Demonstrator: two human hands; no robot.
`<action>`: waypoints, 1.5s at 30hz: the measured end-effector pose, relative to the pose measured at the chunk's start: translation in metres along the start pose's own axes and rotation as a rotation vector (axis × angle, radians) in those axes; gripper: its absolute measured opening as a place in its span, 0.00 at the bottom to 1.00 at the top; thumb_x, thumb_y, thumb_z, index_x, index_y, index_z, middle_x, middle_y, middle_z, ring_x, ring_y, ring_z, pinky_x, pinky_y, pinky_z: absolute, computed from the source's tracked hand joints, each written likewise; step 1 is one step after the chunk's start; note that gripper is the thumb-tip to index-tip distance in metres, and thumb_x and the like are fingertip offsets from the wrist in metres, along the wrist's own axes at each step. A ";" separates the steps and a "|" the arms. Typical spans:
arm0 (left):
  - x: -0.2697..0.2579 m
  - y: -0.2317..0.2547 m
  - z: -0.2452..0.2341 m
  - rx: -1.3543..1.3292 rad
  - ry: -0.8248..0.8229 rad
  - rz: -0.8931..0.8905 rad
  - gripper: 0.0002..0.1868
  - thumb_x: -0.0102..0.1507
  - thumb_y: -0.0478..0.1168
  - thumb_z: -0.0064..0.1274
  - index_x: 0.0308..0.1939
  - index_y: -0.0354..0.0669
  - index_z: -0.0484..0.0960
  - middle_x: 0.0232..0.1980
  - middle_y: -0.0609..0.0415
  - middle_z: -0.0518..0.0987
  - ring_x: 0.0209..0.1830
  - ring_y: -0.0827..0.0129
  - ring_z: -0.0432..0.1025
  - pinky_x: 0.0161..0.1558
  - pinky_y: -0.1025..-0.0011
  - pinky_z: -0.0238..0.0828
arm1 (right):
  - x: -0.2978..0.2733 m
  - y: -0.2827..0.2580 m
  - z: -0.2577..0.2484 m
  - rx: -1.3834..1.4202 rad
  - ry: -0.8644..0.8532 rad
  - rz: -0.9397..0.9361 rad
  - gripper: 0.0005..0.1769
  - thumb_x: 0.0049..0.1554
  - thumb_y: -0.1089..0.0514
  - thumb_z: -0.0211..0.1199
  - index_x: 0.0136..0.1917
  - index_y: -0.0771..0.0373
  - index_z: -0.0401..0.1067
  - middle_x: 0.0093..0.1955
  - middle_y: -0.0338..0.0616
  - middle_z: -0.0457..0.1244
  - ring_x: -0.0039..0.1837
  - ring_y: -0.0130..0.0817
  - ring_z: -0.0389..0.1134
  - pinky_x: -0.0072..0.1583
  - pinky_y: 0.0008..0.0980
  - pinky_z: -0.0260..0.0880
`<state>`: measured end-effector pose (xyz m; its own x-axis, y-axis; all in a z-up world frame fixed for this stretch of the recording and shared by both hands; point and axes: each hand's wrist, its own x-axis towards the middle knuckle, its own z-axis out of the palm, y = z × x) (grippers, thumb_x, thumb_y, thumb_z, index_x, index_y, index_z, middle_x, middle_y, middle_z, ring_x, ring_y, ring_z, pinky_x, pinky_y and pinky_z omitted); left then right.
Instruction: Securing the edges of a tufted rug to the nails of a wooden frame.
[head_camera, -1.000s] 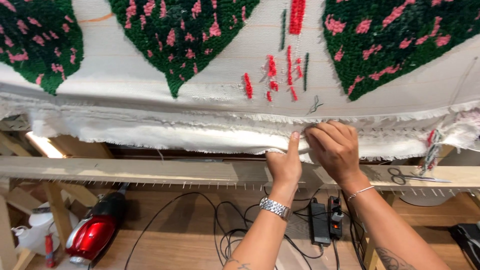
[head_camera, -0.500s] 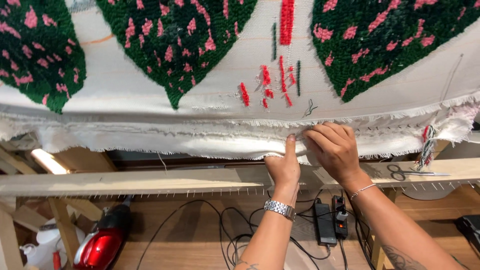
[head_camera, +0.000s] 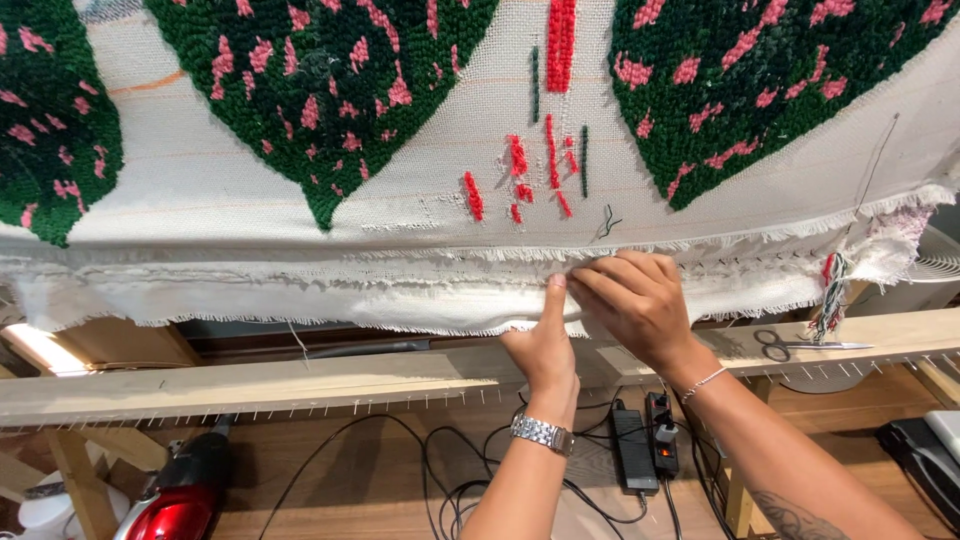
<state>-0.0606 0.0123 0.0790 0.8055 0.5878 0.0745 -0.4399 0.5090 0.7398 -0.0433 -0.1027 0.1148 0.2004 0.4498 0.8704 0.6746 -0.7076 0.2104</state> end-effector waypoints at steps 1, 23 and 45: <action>0.001 0.003 0.000 -0.057 0.035 0.013 0.24 0.54 0.37 0.68 0.52 0.37 0.78 0.50 0.57 0.83 0.47 0.76 0.77 0.50 0.75 0.73 | 0.002 -0.002 0.000 0.017 0.000 -0.005 0.12 0.54 0.55 0.73 0.51 0.58 0.78 0.51 0.36 0.69 0.56 0.36 0.67 0.58 0.37 0.60; 0.006 0.020 -0.008 0.034 -0.034 -0.108 0.16 0.57 0.36 0.66 0.45 0.31 0.83 0.44 0.53 0.84 0.39 0.73 0.74 0.43 0.71 0.72 | -0.002 -0.005 0.013 -0.024 0.032 -0.027 0.10 0.54 0.60 0.73 0.49 0.60 0.77 0.52 0.37 0.69 0.57 0.38 0.68 0.58 0.38 0.62; 0.016 0.008 -0.019 0.276 -0.084 -0.180 0.14 0.61 0.42 0.65 0.31 0.33 0.82 0.29 0.57 0.79 0.25 0.75 0.66 0.30 0.71 0.66 | 0.000 -0.010 0.004 -0.076 -0.029 -0.002 0.10 0.54 0.58 0.71 0.50 0.58 0.77 0.53 0.36 0.69 0.59 0.36 0.68 0.61 0.38 0.61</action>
<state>-0.0590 0.0375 0.0727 0.8953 0.4446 -0.0277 -0.1727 0.4038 0.8984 -0.0470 -0.0934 0.1113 0.2200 0.4661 0.8569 0.6195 -0.7454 0.2464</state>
